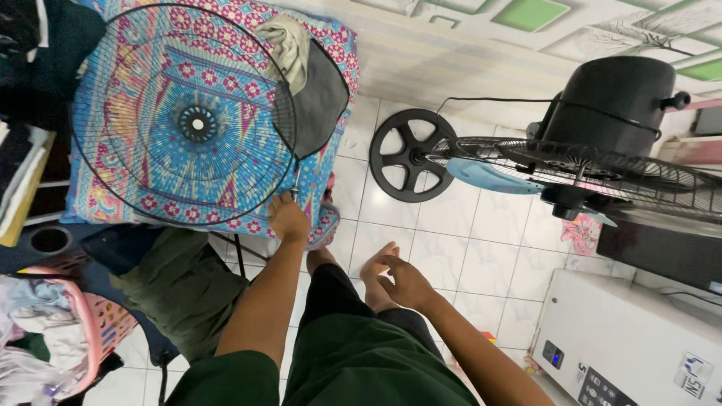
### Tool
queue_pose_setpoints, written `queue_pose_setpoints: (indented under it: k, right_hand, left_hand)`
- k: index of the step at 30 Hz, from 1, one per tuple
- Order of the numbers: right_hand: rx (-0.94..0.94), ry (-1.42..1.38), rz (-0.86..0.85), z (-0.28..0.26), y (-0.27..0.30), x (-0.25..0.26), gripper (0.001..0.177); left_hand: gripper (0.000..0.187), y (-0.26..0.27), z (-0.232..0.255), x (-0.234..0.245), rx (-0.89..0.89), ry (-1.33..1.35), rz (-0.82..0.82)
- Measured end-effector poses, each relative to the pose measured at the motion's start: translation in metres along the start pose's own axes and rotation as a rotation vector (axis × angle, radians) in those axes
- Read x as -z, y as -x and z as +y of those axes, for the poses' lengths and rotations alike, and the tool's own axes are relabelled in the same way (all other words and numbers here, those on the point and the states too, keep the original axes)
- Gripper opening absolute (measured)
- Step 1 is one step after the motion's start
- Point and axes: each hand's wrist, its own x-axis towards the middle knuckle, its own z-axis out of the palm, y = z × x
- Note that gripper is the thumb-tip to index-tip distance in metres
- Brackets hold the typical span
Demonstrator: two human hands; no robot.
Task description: The person unplugs a standing fan, removes the front grille, and then unscrews the central nut to detach the fan blades. They use a screwdriver to loosen the nut and place the removed parts on a nearby table.
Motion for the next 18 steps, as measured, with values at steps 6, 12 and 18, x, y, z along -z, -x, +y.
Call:
queue_pose_setpoints:
  k: [6,12,18]
  right_hand:
    - [-0.061,-0.029,0.087,0.028,0.039,0.010,0.046]
    - [-0.099,-0.162,0.146,0.047,0.081,0.039,0.042]
    - [-0.051,-0.359,0.293,0.070,0.123,0.088,0.034]
  left_hand:
    - [0.084,0.030,0.016,0.013,0.043,-0.060,0.135]
    - [0.078,0.092,0.041,0.033,-0.101,0.035,0.294]
    - [0.030,0.168,0.098,0.041,-0.555,0.424,0.119]
